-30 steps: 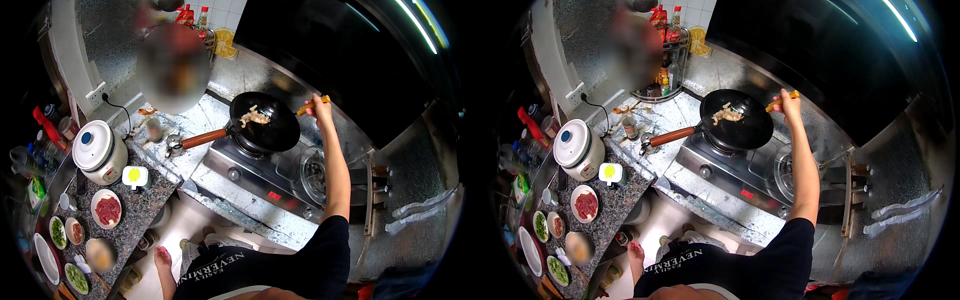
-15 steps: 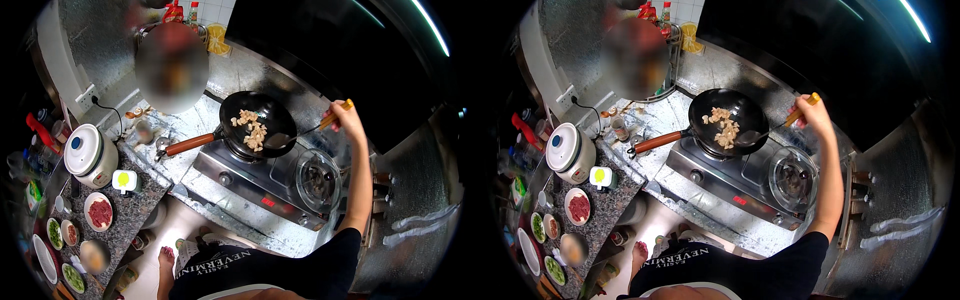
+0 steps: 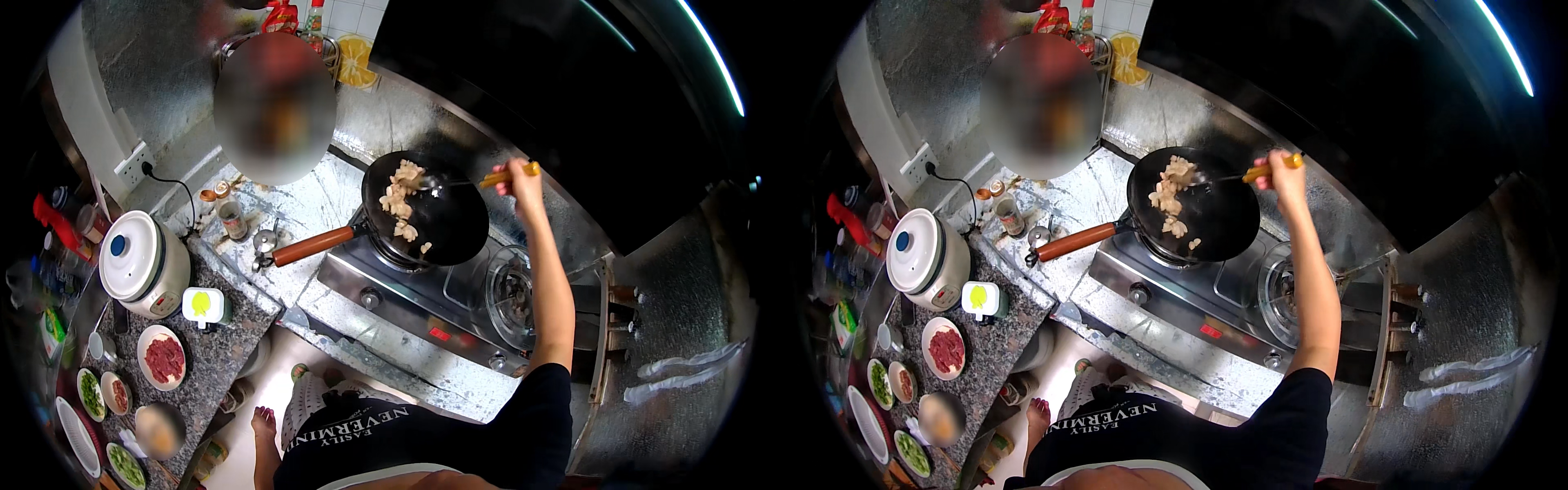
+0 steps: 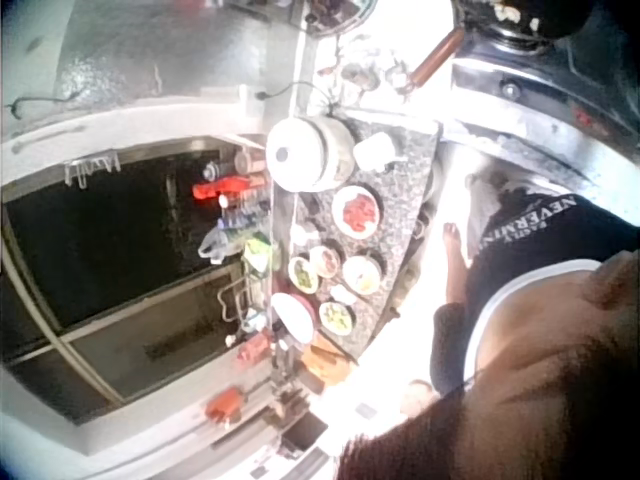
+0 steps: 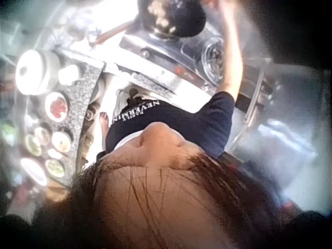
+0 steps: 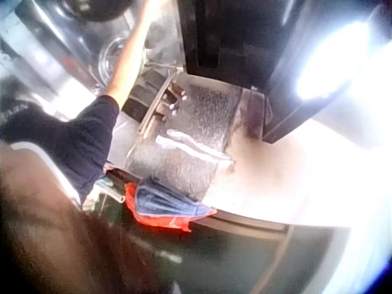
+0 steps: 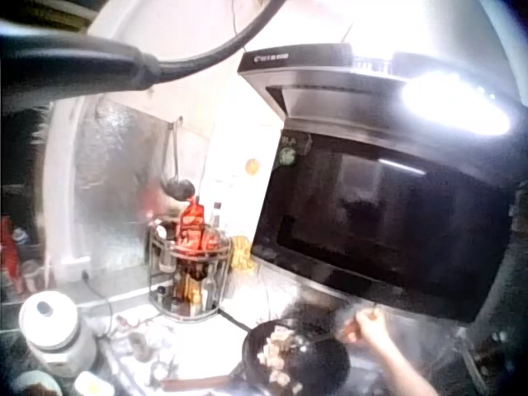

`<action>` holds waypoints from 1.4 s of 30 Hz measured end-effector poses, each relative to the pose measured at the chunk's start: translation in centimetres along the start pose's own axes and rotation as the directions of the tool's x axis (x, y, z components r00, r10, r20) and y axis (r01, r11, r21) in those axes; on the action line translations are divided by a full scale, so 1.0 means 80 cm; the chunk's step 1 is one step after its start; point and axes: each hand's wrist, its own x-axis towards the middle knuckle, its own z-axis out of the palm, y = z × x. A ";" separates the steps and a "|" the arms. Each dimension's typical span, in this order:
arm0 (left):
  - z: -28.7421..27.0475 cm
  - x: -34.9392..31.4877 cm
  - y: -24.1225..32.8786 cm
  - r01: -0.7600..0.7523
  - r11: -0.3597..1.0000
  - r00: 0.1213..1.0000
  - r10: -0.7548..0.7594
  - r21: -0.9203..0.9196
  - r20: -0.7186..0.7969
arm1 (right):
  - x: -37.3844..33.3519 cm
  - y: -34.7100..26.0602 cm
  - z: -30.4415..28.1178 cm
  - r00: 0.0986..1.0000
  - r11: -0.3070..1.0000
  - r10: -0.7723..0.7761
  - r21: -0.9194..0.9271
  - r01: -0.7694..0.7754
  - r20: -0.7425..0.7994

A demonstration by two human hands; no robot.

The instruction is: The person cooks meat in a pan by hand, using a spatula to stir and transfer items between bowls and the pan, and adds seasonings from small containers.

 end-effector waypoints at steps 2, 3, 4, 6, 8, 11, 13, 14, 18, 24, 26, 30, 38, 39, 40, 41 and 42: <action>-0.003 0.021 0.005 0.007 1.000 1.000 -0.008 0.029 0.020 | -0.013 0.012 0.000 0.993 0.994 0.107 0.014 -0.108 0.044; -0.002 0.027 0.008 -0.007 1.000 1.000 0.006 0.028 0.023 | -0.020 0.008 -0.005 0.987 0.989 0.150 -0.011 -0.149 0.062; -0.001 0.034 0.008 -0.014 0.999 0.999 0.013 0.031 0.030 | -0.029 -0.006 -0.014 0.978 0.981 0.193 -0.043 -0.190 0.072; -0.004 0.049 0.013 0.016 0.997 0.998 -0.020 0.070 0.058 | -0.042 -0.055 -0.020 0.987 0.974 0.147 -0.182 -0.135 0.059; -0.004 0.057 0.017 0.036 0.993 0.996 -0.045 0.114 0.079 | -0.047 -0.096 -0.030 0.991 0.931 0.127 -0.351 -0.104 0.042; -0.007 0.085 0.015 0.061 0.986 0.992 -0.077 0.158 0.101 | -0.042 -0.125 -0.040 0.967 0.881 0.241 -0.438 -0.180 0.086; -0.010 0.105 0.010 0.054 0.985 0.991 -0.073 0.165 0.110 | -0.031 -0.095 -0.031 0.961 0.916 0.266 -0.331 -0.226 0.078; -0.009 0.111 0.008 0.054 0.984 0.990 -0.075 0.170 0.117 | -0.027 -0.078 -0.026 0.958 0.928 0.277 -0.278 -0.248 0.071; -0.022 0.125 0.009 0.056 0.986 0.991 -0.075 0.157 0.115 | -0.014 -0.035 0.012 0.977 0.979 0.204 -0.013 -0.205 -0.059; -0.009 0.069 0.033 -0.027 0.971 0.996 0.005 0.236 0.091 | -0.009 -0.014 0.012 0.998 0.999 0.038 -0.011 -0.038 -0.043; -0.003 0.050 0.037 -0.030 0.969 0.997 0.011 0.246 0.079 | -0.027 -0.004 0.020 0.998 0.990 0.064 -0.124 -0.062 0.008; -0.070 0.169 -0.008 0.033 0.976 0.995 -0.052 0.214 0.081 | -0.040 -0.054 0.004 0.989 0.935 0.134 -0.338 -0.104 0.067; -0.046 0.161 -0.013 0.018 0.959 0.992 -0.051 0.281 0.112 | -0.035 -0.094 -0.005 0.985 0.842 0.155 -0.532 -0.090 0.078; -0.042 0.157 -0.014 0.028 0.963 0.992 -0.061 0.269 0.114 | -0.025 -0.074 0.000 0.990 0.867 0.118 -0.495 -0.063 0.080; -0.038 0.153 -0.016 0.039 0.966 0.991 -0.071 0.256 0.116 | -0.023 -0.057 0.006 0.993 0.903 0.091 -0.427 -0.053 0.069; -0.034 0.147 -0.016 0.048 0.971 0.990 -0.077 0.234 0.115 | -0.020 -0.048 0.018 0.995 0.930 0.079 -0.364 -0.051 0.062; 0.014 0.053 0.020 -0.012 0.964 0.995 -0.016 0.266 0.103 | -0.021 -0.029 0.012 0.996 0.953 0.082 -0.296 -0.069 0.032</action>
